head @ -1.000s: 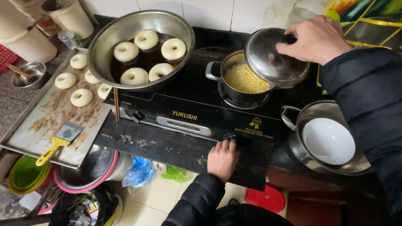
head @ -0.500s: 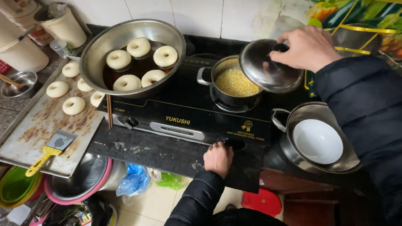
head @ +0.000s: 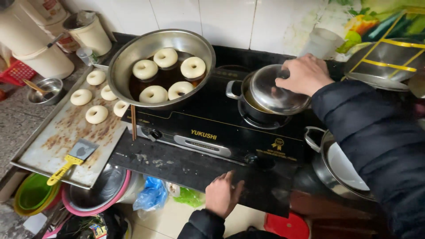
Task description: The person places sliced ham onto round dough bases arranged on a baking tray. The dough bases are already topped with a red sauce. The person briefly moves to the stove to check on other items before returning to continue placing ham on the remaining dough bases.
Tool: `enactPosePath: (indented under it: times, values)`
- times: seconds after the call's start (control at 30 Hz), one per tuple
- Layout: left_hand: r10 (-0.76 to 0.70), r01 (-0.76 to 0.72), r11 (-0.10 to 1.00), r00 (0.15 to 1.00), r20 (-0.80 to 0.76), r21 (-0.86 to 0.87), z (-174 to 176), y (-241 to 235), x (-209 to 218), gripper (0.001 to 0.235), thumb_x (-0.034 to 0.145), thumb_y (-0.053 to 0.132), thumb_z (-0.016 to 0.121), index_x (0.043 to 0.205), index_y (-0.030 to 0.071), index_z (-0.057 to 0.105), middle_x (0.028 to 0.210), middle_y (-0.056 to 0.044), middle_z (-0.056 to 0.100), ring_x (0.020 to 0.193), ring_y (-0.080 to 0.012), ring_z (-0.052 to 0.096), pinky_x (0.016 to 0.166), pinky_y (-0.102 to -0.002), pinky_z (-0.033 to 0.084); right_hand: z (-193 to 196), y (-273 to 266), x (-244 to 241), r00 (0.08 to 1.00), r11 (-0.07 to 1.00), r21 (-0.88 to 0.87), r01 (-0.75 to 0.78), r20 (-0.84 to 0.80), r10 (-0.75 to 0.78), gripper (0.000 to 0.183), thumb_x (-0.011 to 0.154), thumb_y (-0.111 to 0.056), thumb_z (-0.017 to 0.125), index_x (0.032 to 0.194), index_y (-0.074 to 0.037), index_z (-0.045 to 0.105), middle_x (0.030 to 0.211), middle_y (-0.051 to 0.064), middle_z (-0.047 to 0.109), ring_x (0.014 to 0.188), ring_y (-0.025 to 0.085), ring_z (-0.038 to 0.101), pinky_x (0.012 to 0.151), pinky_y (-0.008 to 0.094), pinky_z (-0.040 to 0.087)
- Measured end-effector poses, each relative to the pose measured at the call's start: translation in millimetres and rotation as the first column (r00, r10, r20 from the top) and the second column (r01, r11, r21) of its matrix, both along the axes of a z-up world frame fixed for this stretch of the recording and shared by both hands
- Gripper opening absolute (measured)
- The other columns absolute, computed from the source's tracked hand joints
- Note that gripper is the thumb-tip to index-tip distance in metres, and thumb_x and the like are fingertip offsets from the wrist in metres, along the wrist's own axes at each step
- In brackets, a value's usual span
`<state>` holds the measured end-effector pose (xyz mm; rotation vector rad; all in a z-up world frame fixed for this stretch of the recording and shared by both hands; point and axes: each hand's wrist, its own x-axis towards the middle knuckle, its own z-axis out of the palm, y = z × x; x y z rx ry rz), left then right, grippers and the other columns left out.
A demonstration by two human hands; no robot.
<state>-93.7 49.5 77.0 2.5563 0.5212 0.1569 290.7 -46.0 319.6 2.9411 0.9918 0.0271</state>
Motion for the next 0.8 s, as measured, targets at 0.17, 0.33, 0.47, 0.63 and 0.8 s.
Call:
enactPosePath:
  times: [0.17,0.33,0.47,0.63,0.8]
  values:
    - [0.005,0.002,0.994,0.998,0.060,-0.112,15.5,27.8,-23.4,0.042,0.107,0.050,0.065,0.133,0.018,0.073,0.106,-0.007,0.082,0.101,-0.0393,0.078,0.077,-0.058,0.060,-22.0,18.4,8.4,1.000,1.000,-0.012,-0.009,-0.002,0.009,0.062,0.094,-0.063,0.067,0.142,-0.027,0.080,0.132,0.024,0.081,0.141,0.044,0.063,0.104,0.062,0.054]
    - [0.008,0.000,0.986,0.999,0.050,-0.169,28.1,46.4,-33.8,0.040,0.106,0.048,0.066,0.135,0.022,0.075,0.111,-0.002,0.085,0.105,-0.0337,0.080,0.078,-0.054,0.062,-33.5,28.6,12.5,1.000,0.999,-0.040,0.010,0.016,-0.009,0.060,0.092,-0.064,0.067,0.137,-0.029,0.084,0.132,0.019,0.083,0.138,0.043,0.065,0.104,0.059,0.056]
    - [-0.034,0.042,0.983,0.998,0.048,-0.178,31.9,54.0,-41.4,0.039,0.111,0.050,0.060,0.131,0.020,0.076,0.106,-0.004,0.084,0.096,-0.0315,0.081,0.070,-0.052,0.063,-28.5,30.9,7.7,0.998,0.998,-0.051,0.044,-0.045,-0.047,0.061,0.098,-0.061,0.065,0.143,-0.023,0.081,0.133,0.022,0.082,0.142,0.043,0.063,0.103,0.060,0.056]
    - [-0.088,0.093,0.981,0.996,0.033,-0.171,15.5,63.1,-43.5,0.037,0.109,0.047,0.064,0.130,0.021,0.077,0.104,-0.005,0.083,0.097,-0.0342,0.079,0.078,-0.052,0.062,-36.2,30.3,11.6,0.997,0.997,-0.036,0.071,-0.014,-0.071,0.059,0.094,-0.061,0.067,0.139,-0.026,0.084,0.128,0.026,0.082,0.135,0.044,0.067,0.102,0.059,0.057]
    - [-0.136,0.148,0.977,0.987,0.089,-0.156,11.5,75.8,-41.0,0.032,0.108,0.045,0.066,0.127,0.021,0.077,0.100,-0.006,0.082,0.096,-0.0366,0.077,0.083,-0.052,0.059,-40.7,28.7,11.9,0.997,0.997,-0.024,0.078,0.020,-0.078,0.059,0.091,-0.064,0.071,0.137,-0.029,0.084,0.130,0.026,0.083,0.134,0.046,0.069,0.105,0.059,0.054]
